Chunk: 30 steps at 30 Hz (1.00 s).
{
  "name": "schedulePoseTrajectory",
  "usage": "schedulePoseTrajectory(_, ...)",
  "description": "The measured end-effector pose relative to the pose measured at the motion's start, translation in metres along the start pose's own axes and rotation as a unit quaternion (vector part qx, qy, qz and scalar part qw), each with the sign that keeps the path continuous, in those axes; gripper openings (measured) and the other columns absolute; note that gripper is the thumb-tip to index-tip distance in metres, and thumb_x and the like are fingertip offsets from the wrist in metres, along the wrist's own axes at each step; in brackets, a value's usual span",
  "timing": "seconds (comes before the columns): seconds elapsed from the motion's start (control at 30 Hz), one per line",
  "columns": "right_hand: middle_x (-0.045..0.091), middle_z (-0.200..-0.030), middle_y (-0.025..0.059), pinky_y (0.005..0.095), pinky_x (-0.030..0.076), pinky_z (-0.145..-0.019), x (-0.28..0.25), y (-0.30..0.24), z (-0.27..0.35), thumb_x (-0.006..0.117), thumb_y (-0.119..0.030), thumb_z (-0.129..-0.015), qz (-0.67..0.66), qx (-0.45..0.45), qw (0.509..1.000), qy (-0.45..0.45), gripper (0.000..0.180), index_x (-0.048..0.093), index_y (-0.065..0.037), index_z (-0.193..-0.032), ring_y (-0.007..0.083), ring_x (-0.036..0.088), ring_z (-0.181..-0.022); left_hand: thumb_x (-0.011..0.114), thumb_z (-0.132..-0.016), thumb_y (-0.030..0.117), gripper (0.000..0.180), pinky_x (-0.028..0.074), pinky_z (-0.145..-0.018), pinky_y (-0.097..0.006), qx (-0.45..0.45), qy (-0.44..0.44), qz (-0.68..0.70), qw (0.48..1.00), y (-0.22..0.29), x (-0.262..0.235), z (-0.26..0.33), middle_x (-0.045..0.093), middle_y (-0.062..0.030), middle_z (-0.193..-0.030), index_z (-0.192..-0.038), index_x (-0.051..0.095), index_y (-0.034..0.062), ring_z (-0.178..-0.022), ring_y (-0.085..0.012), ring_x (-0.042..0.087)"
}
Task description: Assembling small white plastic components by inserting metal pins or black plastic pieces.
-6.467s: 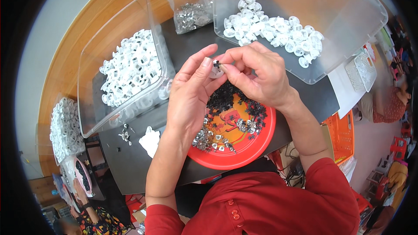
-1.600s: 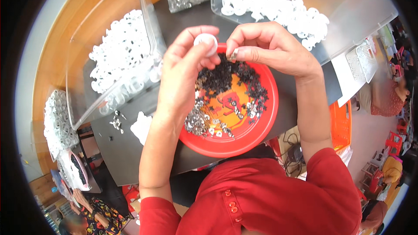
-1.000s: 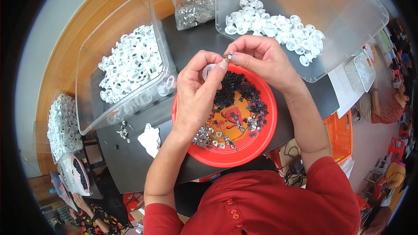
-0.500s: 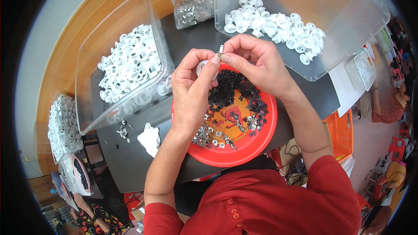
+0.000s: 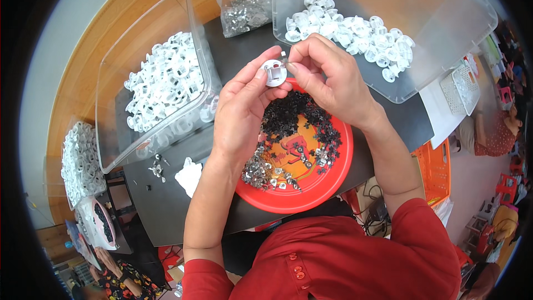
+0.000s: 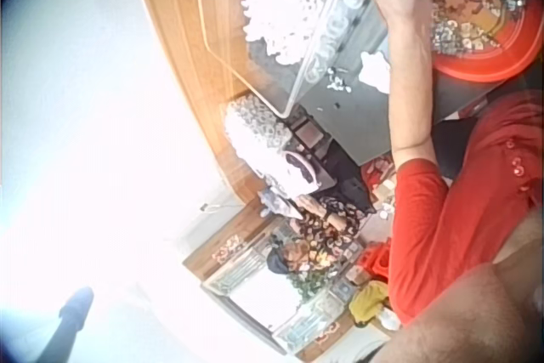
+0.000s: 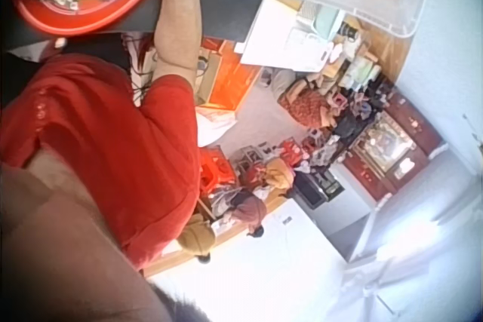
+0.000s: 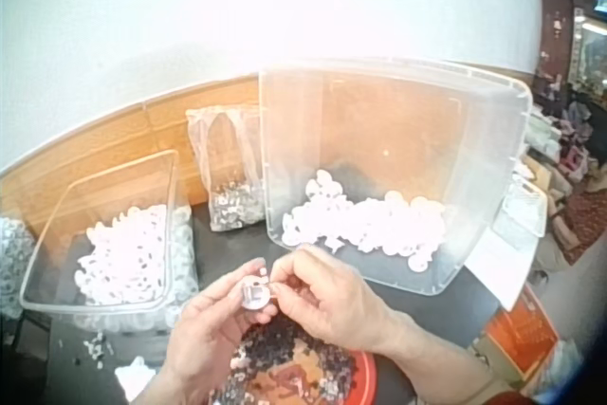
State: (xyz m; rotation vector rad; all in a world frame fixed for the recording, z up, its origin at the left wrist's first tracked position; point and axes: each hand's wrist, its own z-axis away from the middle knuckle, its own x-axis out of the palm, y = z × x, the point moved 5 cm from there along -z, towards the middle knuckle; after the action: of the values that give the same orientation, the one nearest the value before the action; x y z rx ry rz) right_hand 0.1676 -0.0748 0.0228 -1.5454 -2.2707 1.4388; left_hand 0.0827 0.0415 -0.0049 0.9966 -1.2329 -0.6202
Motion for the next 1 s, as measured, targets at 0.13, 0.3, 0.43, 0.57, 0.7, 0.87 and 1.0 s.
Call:
schedulePoseTrajectory(0.13, 0.053, -0.080, 0.0098, 0.0338, 0.045, -0.064, 0.004, -0.002, 0.002, 0.061, -0.009, -0.081, 0.042, -0.042, 0.998, 0.000, 0.013, 0.052, -0.003, -0.087, 0.0267, 0.057, -0.072, 0.047, -0.096, 0.015, 0.039, 0.047, -0.084, -0.026, 0.013, -0.004, -0.007, 1.000, 0.001, 0.000, 0.000, 0.061, -0.0063, -0.104, -0.129, 0.047, -0.0039, -0.087, -0.0111, 0.059)
schedulePoseTrajectory(0.3, 0.052, -0.082, 0.0072, 0.0349, 0.041, -0.067, 0.005, -0.002, 0.002, 0.060, -0.011, -0.080, 0.115, -0.087, 0.989, -0.009, 0.013, 0.051, -0.006, -0.087, 0.0267, 0.053, -0.072, 0.049, -0.095, 0.016, 0.039, 0.047, -0.087, -0.027, -0.008, -0.011, 0.039, 0.999, 0.000, 0.001, -0.001, 0.061, -0.0069, -0.107, -0.129, 0.047, -0.0040, -0.091, -0.0116, 0.060)
schedulePoseTrajectory(0.43, 0.052, -0.083, 0.0063, 0.0342, 0.041, -0.067, 0.003, -0.003, 0.001, 0.061, -0.010, -0.079, 0.132, -0.094, 0.987, -0.011, 0.013, 0.051, -0.006, -0.087, 0.0258, 0.053, -0.073, 0.050, -0.095, 0.017, 0.039, 0.049, -0.086, -0.026, -0.010, 0.002, 0.033, 0.999, -0.002, 0.000, -0.003, 0.062, -0.0075, -0.109, -0.128, 0.048, -0.0038, -0.092, -0.0114, 0.060)
schedulePoseTrajectory(0.57, 0.051, -0.082, 0.0050, 0.0330, 0.040, -0.067, 0.006, -0.008, 0.002, 0.062, -0.008, -0.078, 0.178, -0.145, 0.973, -0.032, 0.013, 0.052, -0.007, -0.087, 0.0233, 0.052, -0.072, 0.051, -0.095, 0.017, 0.038, 0.050, -0.083, -0.024, -0.011, 0.005, 0.013, 1.000, -0.003, -0.003, -0.003, 0.062, -0.0066, -0.106, -0.127, 0.050, -0.0031, -0.091, -0.0102, 0.060)
schedulePoseTrajectory(0.7, 0.049, -0.079, 0.0042, 0.0319, 0.039, -0.067, 0.010, -0.011, 0.003, 0.062, -0.008, -0.078, 0.226, -0.171, 0.958, -0.039, 0.011, 0.054, -0.008, -0.086, 0.0211, 0.050, -0.070, 0.053, -0.094, 0.018, 0.039, 0.048, -0.078, -0.022, -0.022, 0.002, -0.012, 1.000, -0.007, -0.008, -0.003, 0.063, -0.0051, -0.104, -0.128, 0.049, -0.0025, -0.088, -0.0088, 0.059)
schedulePoseTrajectory(0.87, 0.049, -0.077, 0.0044, 0.0311, 0.038, -0.066, 0.011, -0.008, 0.005, 0.062, -0.008, -0.079, 0.231, -0.175, 0.956, -0.049, 0.010, 0.056, -0.008, -0.087, 0.0207, 0.049, -0.069, 0.053, -0.094, 0.020, 0.041, 0.047, -0.078, -0.023, -0.021, 0.002, -0.034, 0.999, -0.012, -0.009, -0.004, 0.063, -0.0049, -0.103, -0.129, 0.048, -0.0024, -0.086, -0.0090, 0.057)
schedulePoseTrajectory(1.0, 0.054, -0.075, 0.0048, 0.0297, 0.040, -0.062, 0.005, -0.003, 0.003, 0.062, -0.009, -0.080, 0.166, -0.135, 0.976, 0.031, 0.007, 0.059, -0.005, -0.085, 0.0196, 0.054, -0.065, 0.056, -0.093, 0.018, 0.035, 0.047, -0.075, -0.021, -0.008, 0.030, 0.003, 1.000, -0.012, -0.007, -0.004, 0.063, -0.0045, -0.099, -0.122, 0.053, -0.0014, -0.082, -0.0086, 0.058)
